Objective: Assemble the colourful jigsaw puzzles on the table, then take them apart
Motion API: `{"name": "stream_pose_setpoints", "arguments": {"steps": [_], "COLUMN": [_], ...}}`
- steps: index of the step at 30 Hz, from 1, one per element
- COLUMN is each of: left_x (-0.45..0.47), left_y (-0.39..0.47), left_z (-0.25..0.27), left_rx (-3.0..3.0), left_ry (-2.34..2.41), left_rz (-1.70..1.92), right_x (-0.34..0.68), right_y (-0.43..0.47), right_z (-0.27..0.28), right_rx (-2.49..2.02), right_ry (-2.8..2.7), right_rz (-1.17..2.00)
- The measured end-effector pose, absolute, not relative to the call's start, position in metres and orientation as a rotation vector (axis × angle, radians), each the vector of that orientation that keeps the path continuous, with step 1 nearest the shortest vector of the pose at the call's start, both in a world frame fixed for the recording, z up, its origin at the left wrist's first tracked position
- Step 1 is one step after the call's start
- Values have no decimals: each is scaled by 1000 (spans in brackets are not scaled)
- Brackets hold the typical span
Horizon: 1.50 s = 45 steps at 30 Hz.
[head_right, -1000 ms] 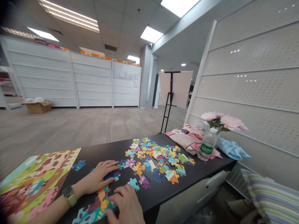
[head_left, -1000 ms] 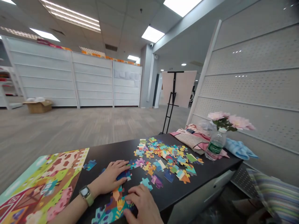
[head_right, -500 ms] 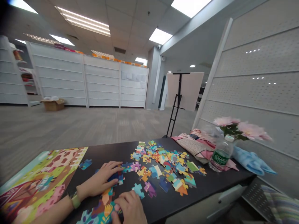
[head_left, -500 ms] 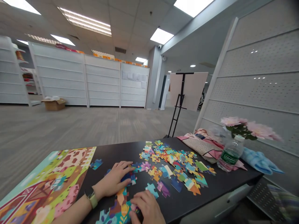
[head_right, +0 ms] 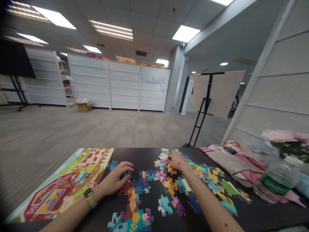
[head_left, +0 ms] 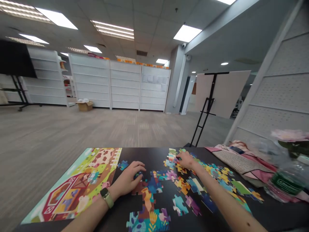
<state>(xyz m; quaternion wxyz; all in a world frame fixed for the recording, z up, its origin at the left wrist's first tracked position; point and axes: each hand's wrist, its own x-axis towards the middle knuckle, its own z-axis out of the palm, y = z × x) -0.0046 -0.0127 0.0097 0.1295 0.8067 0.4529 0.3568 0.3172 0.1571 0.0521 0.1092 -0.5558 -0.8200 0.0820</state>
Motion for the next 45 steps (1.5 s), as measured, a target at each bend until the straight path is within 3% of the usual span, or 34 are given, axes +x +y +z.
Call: {"name": "stream_pose_setpoints", "arguments": {"steps": [15, 22, 29, 45], "left_x": [-3, 5, 21, 28], "left_y": [-18, -22, -39, -46], "left_z": [22, 18, 21, 21], "left_rx": [2523, 2540, 2623, 2586], "left_ry": [1239, 1151, 908, 1019], "left_rz": [836, 812, 495, 223], "right_x": [351, 340, 308, 306], "right_y": [165, 56, -68, -86], "right_z": [50, 53, 5, -18], "right_rx": [-1576, -1281, -1284, -1410], "right_ry": [-2268, -2038, -1679, -1773], "right_rz": [722, 980, 1242, 1012]}}
